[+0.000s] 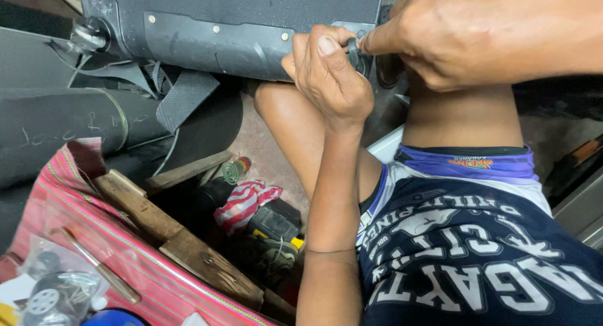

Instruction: The person uses a screwdriver and pliers to adjust and tighten the wheel assembly on the bottom corner of a black suitcase. They repeatedly pry and screw at the wheel housing while seated on the floor.

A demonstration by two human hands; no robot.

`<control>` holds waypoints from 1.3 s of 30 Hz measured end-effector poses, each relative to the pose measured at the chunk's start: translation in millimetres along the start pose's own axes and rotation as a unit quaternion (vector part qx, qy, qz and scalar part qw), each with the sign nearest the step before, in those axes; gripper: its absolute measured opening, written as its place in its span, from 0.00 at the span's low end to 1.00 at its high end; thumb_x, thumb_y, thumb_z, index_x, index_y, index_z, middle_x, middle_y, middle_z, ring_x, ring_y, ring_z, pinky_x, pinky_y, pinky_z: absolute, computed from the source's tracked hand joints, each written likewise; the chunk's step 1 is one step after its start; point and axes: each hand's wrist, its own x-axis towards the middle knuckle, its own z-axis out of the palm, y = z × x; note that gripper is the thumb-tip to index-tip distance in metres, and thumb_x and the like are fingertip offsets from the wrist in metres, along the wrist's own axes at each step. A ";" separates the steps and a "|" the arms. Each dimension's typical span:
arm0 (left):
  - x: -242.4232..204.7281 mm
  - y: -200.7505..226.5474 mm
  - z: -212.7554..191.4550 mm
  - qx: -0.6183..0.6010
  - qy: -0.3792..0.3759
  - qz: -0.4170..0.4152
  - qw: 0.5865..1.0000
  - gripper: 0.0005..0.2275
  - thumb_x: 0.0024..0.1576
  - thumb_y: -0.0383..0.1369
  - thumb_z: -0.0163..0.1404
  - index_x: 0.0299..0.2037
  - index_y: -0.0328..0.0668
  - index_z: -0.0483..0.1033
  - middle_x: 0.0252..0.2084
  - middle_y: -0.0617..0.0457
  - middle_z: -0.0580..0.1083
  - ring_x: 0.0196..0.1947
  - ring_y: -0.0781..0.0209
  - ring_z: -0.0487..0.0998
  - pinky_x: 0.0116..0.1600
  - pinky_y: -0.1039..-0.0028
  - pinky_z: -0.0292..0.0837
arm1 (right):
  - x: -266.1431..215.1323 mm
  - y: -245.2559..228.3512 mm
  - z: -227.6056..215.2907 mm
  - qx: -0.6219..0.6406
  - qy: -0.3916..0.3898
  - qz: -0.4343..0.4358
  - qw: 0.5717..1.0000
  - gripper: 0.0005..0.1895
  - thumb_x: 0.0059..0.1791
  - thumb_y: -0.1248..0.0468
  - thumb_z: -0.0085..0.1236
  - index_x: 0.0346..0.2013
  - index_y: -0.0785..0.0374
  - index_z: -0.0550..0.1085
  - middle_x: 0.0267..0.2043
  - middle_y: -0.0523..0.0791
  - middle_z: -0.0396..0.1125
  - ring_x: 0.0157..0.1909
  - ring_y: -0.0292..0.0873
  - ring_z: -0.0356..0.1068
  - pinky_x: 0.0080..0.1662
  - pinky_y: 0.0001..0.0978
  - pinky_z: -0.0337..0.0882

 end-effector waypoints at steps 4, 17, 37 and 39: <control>-1.7 -2.6 2.7 0.000 0.018 0.002 1.000 0.19 0.73 0.40 0.29 0.35 0.47 0.72 0.32 0.58 0.73 0.37 0.59 0.71 0.49 0.69 0.57 | 11.4 8.9 1.5 0.217 -0.026 0.032 0.975 0.20 0.44 0.65 0.59 0.51 0.59 0.79 0.27 0.46 0.72 0.27 0.41 0.70 0.30 0.32 0.68; -2.6 -14.3 -18.2 -0.060 -0.032 0.040 0.997 0.18 0.73 0.44 0.32 0.44 0.47 0.74 0.38 0.60 0.75 0.40 0.61 0.73 0.51 0.70 0.60 | 5.5 55.6 34.1 0.417 -0.076 0.158 0.892 0.16 0.51 0.65 0.55 0.52 0.60 0.81 0.22 0.45 0.67 0.21 0.35 0.62 0.21 0.28 0.61; 4.3 -9.8 -9.7 -0.063 -0.009 0.015 0.998 0.17 0.73 0.38 0.31 0.36 0.48 0.72 0.32 0.60 0.73 0.35 0.60 0.71 0.47 0.69 0.57 | 5.3 33.5 -2.6 0.171 0.034 -0.079 0.982 0.22 0.43 0.71 0.53 0.51 0.61 0.78 0.45 0.49 0.77 0.30 0.37 0.74 0.34 0.28 0.73; 2.1 -7.8 -10.0 -0.075 -0.018 0.016 0.997 0.17 0.72 0.38 0.31 0.36 0.49 0.72 0.32 0.61 0.73 0.34 0.60 0.71 0.47 0.69 0.58 | 8.7 11.0 -17.0 0.027 -0.043 -0.009 0.999 0.20 0.44 0.69 0.57 0.51 0.58 0.79 0.40 0.48 0.78 0.31 0.40 0.76 0.34 0.30 0.74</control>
